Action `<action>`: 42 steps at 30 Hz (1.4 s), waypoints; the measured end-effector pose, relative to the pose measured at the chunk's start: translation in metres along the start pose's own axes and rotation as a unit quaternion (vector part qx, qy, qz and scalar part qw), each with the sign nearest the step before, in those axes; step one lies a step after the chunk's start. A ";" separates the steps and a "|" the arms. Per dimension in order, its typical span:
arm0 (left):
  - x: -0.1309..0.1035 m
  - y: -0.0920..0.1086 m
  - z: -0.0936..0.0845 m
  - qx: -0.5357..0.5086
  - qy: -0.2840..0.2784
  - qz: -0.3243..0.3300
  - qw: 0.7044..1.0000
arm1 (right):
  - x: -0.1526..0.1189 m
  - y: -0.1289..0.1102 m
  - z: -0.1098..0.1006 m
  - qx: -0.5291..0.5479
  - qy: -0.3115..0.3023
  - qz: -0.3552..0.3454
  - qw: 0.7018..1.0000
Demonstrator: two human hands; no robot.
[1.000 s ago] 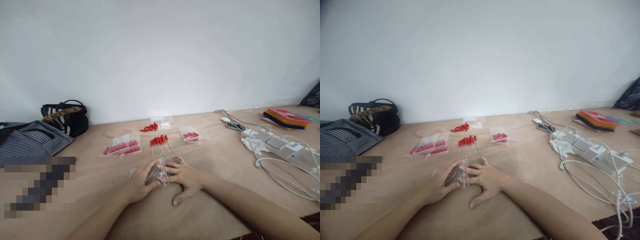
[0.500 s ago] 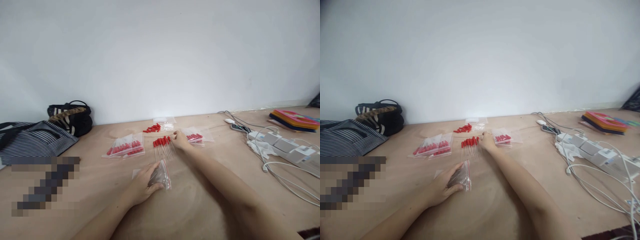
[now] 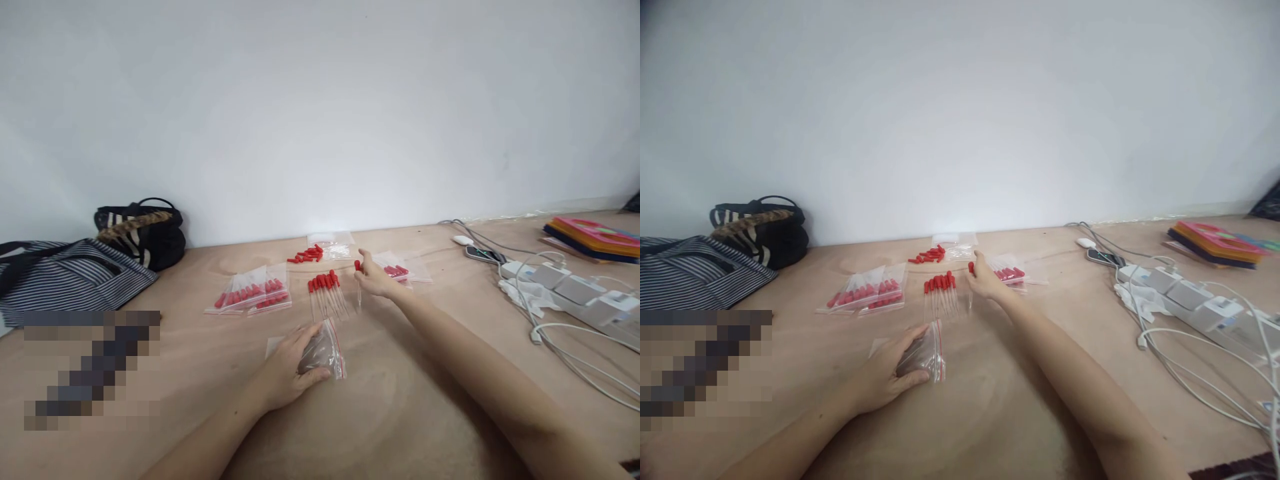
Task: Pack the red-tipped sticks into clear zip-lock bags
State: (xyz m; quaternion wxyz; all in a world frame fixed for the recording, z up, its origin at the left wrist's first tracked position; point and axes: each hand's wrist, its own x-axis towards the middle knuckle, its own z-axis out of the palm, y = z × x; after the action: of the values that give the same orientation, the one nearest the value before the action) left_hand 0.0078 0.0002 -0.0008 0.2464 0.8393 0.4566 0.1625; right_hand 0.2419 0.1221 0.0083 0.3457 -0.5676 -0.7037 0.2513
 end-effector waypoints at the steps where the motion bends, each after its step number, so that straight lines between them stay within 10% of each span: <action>1: 0.000 0.001 0.000 0.000 0.000 0.000 1.000 | -0.010 0.003 -0.005 0.051 -0.009 0.005 0.999; 8: 0.002 0.000 0.002 0.015 0.001 -0.016 1.000 | -0.077 0.015 0.010 0.332 0.055 0.046 0.941; 16: 0.003 0.002 0.001 0.020 -0.016 -0.023 0.999 | -0.093 0.002 0.036 0.386 0.087 0.046 0.917; 26: 0.003 -0.001 0.001 0.016 -0.002 0.000 1.000 | -0.103 0.000 0.033 0.266 -0.095 -0.056 0.958; 42: 0.004 0.008 0.009 0.022 0.001 0.060 0.998 | -0.105 -0.016 0.035 0.182 -0.166 -0.166 0.955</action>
State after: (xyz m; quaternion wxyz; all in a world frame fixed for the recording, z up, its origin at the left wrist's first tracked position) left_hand 0.0200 -0.0029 -0.0037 0.2174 0.8701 0.4092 0.1677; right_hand 0.2171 0.0180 -0.0230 0.3583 -0.3207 -0.7779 0.4045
